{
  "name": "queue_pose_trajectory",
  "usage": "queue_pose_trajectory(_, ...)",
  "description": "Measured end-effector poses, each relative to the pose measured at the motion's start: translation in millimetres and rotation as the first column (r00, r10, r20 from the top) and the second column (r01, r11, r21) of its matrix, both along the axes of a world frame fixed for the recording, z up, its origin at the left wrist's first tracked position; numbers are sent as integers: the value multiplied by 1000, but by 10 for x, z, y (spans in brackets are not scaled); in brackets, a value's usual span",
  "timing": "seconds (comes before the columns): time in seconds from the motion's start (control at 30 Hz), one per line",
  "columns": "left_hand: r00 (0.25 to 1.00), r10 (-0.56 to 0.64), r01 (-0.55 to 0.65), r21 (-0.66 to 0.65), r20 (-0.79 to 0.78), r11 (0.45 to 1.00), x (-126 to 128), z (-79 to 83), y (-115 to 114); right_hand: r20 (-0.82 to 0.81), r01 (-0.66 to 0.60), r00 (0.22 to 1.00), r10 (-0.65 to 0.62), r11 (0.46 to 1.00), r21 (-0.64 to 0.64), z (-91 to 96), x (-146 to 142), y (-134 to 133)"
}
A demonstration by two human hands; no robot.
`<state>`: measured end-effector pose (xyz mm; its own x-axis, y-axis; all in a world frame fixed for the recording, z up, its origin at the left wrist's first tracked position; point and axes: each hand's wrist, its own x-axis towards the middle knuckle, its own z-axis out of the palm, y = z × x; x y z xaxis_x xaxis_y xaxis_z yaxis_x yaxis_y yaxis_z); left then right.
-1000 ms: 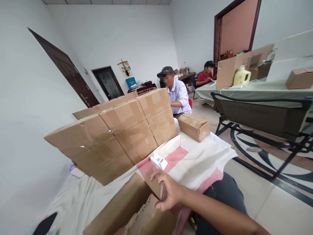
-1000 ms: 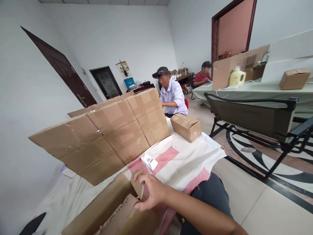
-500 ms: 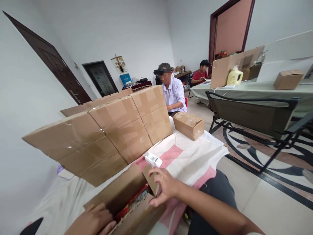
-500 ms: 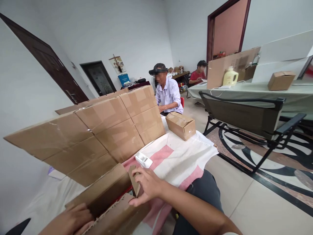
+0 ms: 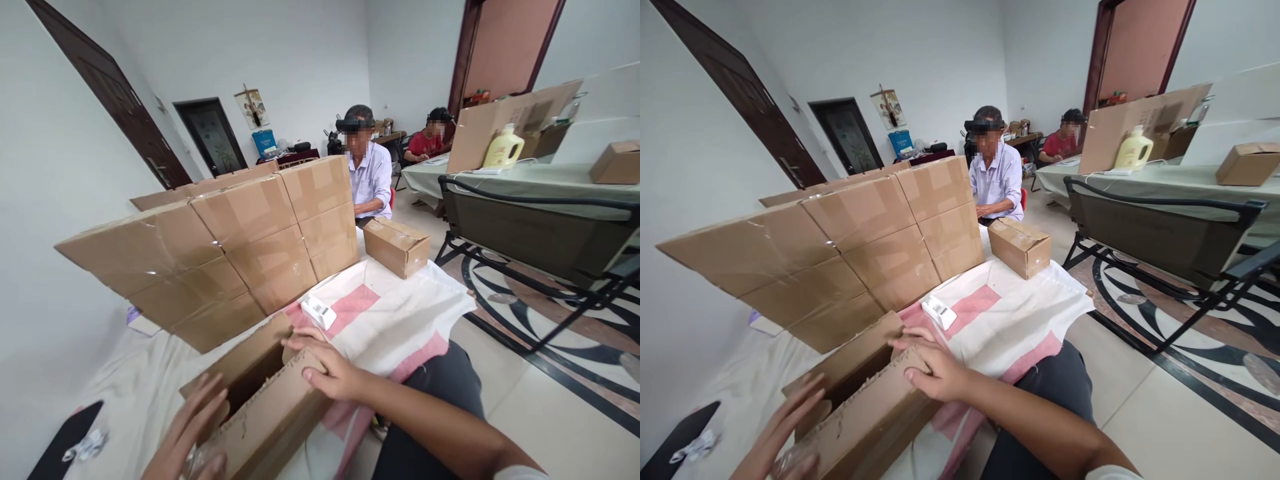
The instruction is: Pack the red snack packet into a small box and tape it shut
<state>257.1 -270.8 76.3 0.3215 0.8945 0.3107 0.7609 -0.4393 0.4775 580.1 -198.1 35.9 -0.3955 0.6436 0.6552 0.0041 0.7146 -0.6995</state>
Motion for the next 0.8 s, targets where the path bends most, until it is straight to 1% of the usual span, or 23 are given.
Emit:
queue_pose_trajectory(0.07,985,101,-81,139,-142,987,0,49,56,-20,21,1000,-23,995,-102,-29,-32,-48)
queue_pose_trajectory(0.1,970,145,-108,186,-195,977,-14,59,94,-10,15,1000,-17,990,-141,-45,-48,-72)
queue_pose_trajectory(0.17,941,202,-121,290,-271,949,-35,63,147,-1,5,1000,-5,983,-183,-73,-81,-112)
queue_pose_trajectory(0.2,922,211,-93,344,-325,934,-31,65,146,-8,21,1000,-23,981,-193,-84,-92,-122)
queue_pose_trajectory(0.27,869,171,38,409,-464,912,29,84,71,-29,86,995,-94,977,-197,-90,-87,-101)
queue_pose_trajectory(0.33,824,85,162,376,-560,912,160,115,-74,-36,165,984,-176,964,-206,-76,-21,10)
queue_pose_trajectory(0.37,813,51,187,344,-580,920,243,127,-152,-24,212,975,-223,951,-223,-67,37,108)
queue_pose_trajectory(0.4,809,48,184,330,-586,926,329,132,-224,-11,281,956,-294,923,-264,-62,106,234)
queue_pose_trajectory(0.43,806,76,157,336,-586,929,411,128,-283,60,410,908,-415,851,-329,-66,181,383)
queue_pose_trajectory(0.47,803,111,123,344,-586,931,482,117,-325,118,469,880,-461,800,-375,-82,254,547)
queue_pose_trajectory(0.53,803,153,74,351,-576,933,581,78,-366,224,535,843,-489,717,-446,-147,372,871)
queue_pose_trajectory(0.6,817,165,51,354,-552,934,624,43,-367,336,564,825,-454,651,-508,-228,430,1129)
queue_pose_trajectory(0.67,827,164,43,352,-537,935,635,30,-358,428,584,811,-400,603,-543,-280,437,1292)
queue_pose_trajectory(0.73,830,169,42,361,-532,932,639,38,-352,500,603,792,-349,574,-554,-287,413,1377)
queue_pose_trajectory(0.8,829,169,48,368,-533,929,646,54,-351,559,617,774,-298,557,-557,-259,381,1417)
